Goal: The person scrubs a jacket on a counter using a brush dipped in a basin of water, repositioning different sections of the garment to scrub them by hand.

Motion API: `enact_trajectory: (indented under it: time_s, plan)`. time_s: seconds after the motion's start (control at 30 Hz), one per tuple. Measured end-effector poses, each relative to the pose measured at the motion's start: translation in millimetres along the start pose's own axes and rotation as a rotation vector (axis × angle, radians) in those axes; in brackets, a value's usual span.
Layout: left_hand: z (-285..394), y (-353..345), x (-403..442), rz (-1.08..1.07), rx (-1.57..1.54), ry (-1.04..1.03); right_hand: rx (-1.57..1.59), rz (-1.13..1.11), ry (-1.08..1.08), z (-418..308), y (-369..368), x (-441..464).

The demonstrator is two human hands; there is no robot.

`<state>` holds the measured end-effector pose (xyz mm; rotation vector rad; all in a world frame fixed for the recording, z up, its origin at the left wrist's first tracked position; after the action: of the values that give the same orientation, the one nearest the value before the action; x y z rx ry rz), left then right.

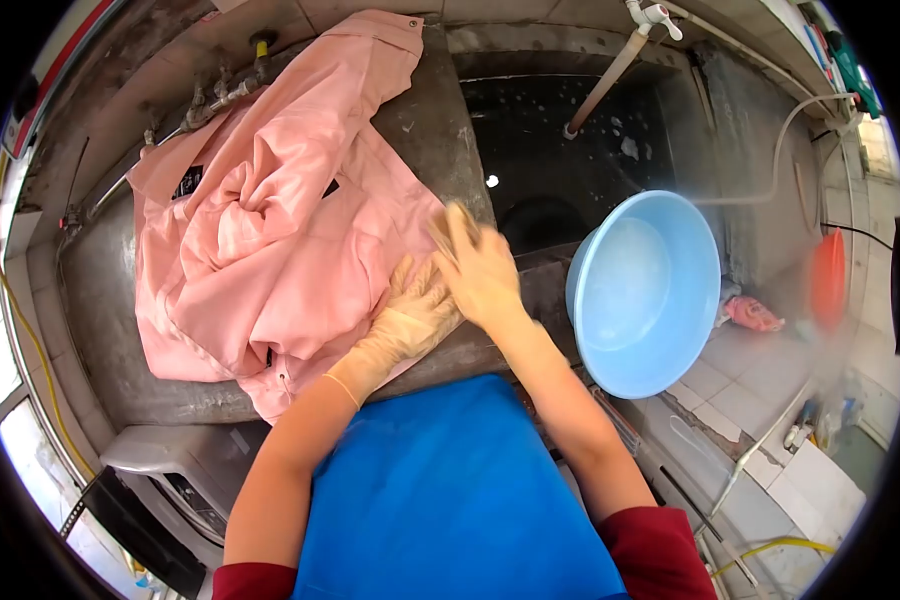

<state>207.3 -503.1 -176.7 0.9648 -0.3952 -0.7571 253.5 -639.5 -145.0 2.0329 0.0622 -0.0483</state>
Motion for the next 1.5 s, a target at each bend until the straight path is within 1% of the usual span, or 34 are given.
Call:
enact_trajectory:
  time_s: [0.03,0.07,0.1,0.13,0.2,0.23,0.3,0.33,0.37,0.4,0.47,0.5,0.57,0.6,0.63,0.7,0.73,0.77,0.8,0.83,0.9,0.93,1.0,1.03,1.07,1.13,1.17,1.23,1.27,1.33,1.4,1.43,1.47,1.5]
  plan:
    - [-1.3,-3.9,-2.0,-0.001,-0.005,0.001,0.001,0.048,-0.022,13.0,5.0,-34.9]
    - [-2.7,-8.1,-3.8,0.068,0.043,-0.042,0.000,0.094,-0.037,22.7,12.2,-67.6]
    - [-2.4,-6.5,-1.1,0.139,0.094,-0.084,-0.029,0.096,0.006,13.6,32.2,-84.6]
    - [-2.7,-7.8,-0.5,0.142,0.090,-0.074,-0.031,0.087,0.013,12.0,30.8,-73.9]
    - [-3.7,-7.5,-2.1,0.048,0.064,-0.034,0.016,0.066,0.000,-0.5,14.4,-25.2]
    - [0.9,-4.7,-1.5,0.050,0.070,-0.031,-0.016,-0.026,-0.017,-9.6,6.3,9.7]
    - [3.8,3.1,0.9,0.084,-0.013,0.027,-0.005,-0.018,-0.027,-5.9,5.2,5.9]
    - [2.4,2.1,2.2,0.084,-0.018,0.025,-0.004,-0.029,-0.040,-0.6,5.0,-5.2]
    - [3.6,0.0,0.0,0.110,-0.003,-0.002,0.036,0.055,-0.062,11.4,16.5,-38.9]
    - [2.0,-1.9,-0.2,0.142,0.017,-0.029,0.031,0.049,-0.060,17.7,20.6,-55.2]
    - [0.8,-4.7,-1.6,0.171,0.031,-0.050,0.124,-0.106,-0.171,29.1,19.4,-76.4]
    - [-0.5,-5.1,-3.7,0.126,0.038,-0.053,-0.017,0.009,-0.131,15.8,13.6,-56.0]
    - [0.9,-5.1,-0.2,0.090,0.056,-0.063,-0.017,-0.028,-0.044,-4.8,4.1,4.9]
    - [2.7,-2.9,0.7,0.119,0.046,-0.057,-0.011,-0.024,-0.011,-9.4,1.0,17.8]
    - [1.8,0.0,1.3,0.144,0.035,-0.058,-0.009,-0.015,-0.021,-5.8,2.7,5.4]
    - [4.9,0.4,-0.7,0.160,0.039,-0.057,0.045,0.031,-0.178,18.7,10.6,-61.6]
    - [2.8,1.1,1.0,0.186,0.056,-0.049,0.115,0.095,-0.124,27.6,13.4,-92.9]
    - [1.3,-1.6,1.2,0.186,0.054,-0.050,0.054,0.079,-0.150,26.8,10.5,-91.2]
    - [-0.6,-8.2,-1.5,0.121,0.066,-0.023,-0.002,0.061,-0.181,21.5,5.9,-88.7]
    - [-3.4,-11.8,-1.5,0.061,0.084,-0.003,0.026,0.023,-0.228,13.1,5.7,-62.9]
    - [0.2,-6.4,0.9,0.043,0.088,0.005,0.060,-0.048,-0.285,9.1,6.8,-11.2]
    - [1.3,-3.2,0.9,0.020,0.090,0.015,0.063,-0.038,-0.292,15.1,2.2,-22.3]
    - [5.0,3.9,2.4,0.019,0.098,0.003,0.136,0.133,-0.306,29.0,-2.8,-67.4]
    - [5.9,6.6,5.1,0.029,0.100,0.009,0.166,0.032,-0.457,27.4,10.4,-96.2]
    - [7.8,8.3,5.6,0.026,0.101,-0.005,0.154,-0.067,-0.510,35.0,10.5,-120.1]
    - [9.1,11.0,7.2,-0.018,0.145,0.011,0.251,0.021,-0.547,31.0,29.5,-114.9]
    - [10.1,11.5,10.9,-0.023,0.149,-0.003,0.306,0.067,-0.549,44.3,18.9,-112.4]
    - [2.8,17.3,28.1,0.039,0.241,0.147,0.394,0.223,-0.498,53.7,14.7,-94.3]
    - [0.1,17.2,36.2,0.031,0.254,0.139,0.417,0.312,-0.449,53.0,15.6,-84.2]
    - [-12.8,19.1,53.4,0.086,0.112,0.245,0.338,0.457,-0.370,38.6,22.4,-60.8]
    - [-20.8,27.2,62.8,0.060,0.090,0.222,0.405,0.426,-0.368,18.7,30.0,-33.5]
    - [-24.3,34.4,67.9,-0.107,0.166,0.142,0.234,0.412,-0.377,11.0,13.5,-26.4]
    - [-26.3,38.7,70.7,-0.275,0.237,0.061,0.271,0.389,-0.480,9.1,-4.1,-25.6]
    - [-31.3,41.3,75.6,-0.307,0.176,0.078,0.305,0.366,-0.585,3.9,-15.4,-23.0]
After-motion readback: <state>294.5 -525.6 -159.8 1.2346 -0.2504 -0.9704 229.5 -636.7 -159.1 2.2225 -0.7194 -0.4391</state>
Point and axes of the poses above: each hand's wrist, its own x-axis towards the middle knuckle, its own y-axis out of the back of the hand, z = x × y, the point moved 4 cm from there along x, towards the middle knuckle, and after that the axes turned 7 degrees about z, right-handed, at the moved point
